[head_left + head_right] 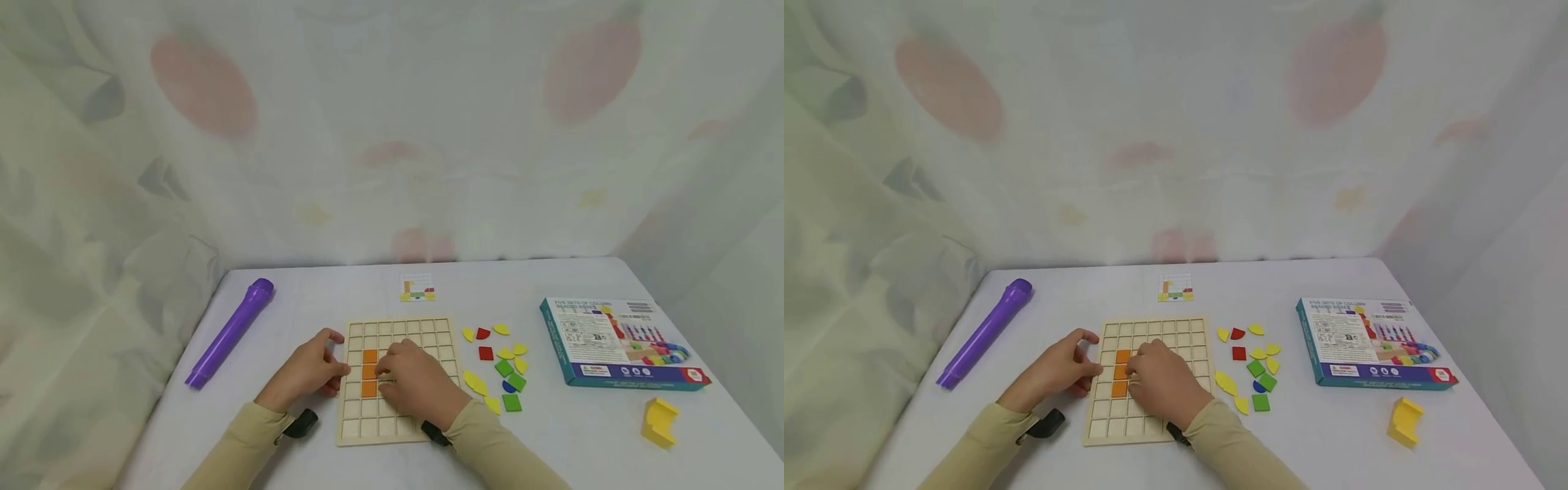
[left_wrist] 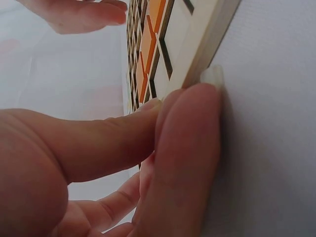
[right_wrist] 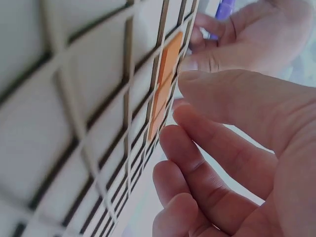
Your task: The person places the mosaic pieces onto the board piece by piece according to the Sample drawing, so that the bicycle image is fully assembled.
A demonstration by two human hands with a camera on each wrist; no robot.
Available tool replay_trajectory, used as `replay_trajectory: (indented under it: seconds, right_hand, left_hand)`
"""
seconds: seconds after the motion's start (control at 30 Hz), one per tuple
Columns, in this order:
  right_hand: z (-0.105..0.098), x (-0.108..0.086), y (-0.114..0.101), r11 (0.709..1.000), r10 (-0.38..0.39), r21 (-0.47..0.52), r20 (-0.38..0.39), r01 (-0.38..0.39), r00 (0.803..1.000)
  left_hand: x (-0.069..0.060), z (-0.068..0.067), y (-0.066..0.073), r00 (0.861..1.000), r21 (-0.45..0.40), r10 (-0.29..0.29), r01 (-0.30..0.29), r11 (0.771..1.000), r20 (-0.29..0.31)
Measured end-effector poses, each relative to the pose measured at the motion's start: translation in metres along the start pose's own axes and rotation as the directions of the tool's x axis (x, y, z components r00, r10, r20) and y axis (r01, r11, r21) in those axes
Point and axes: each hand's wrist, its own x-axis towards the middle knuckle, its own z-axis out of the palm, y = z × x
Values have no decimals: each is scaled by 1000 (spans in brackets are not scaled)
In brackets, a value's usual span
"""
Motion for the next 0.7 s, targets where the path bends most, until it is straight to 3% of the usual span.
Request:
replay_trajectory:
  seconds: [0.23, 0.43, 0.7]
  right_hand:
    - [-12, -22, 25, 998, 54, 11, -40, -54, 998]
    - [-23, -49, 49, 988, 150, -17, -60, -151, 987]
    - [-43, -84, 72, 940, 335, -48, -62, -338, 940]
  left_hand:
    - [3, 2, 0, 1000, -13, -12, 11, 1000, -7]
    - [3, 1, -2, 1000, -25, -4, 4, 1000, -3]
    - [0, 0, -2, 1000, -68, 1, 0, 998, 15]
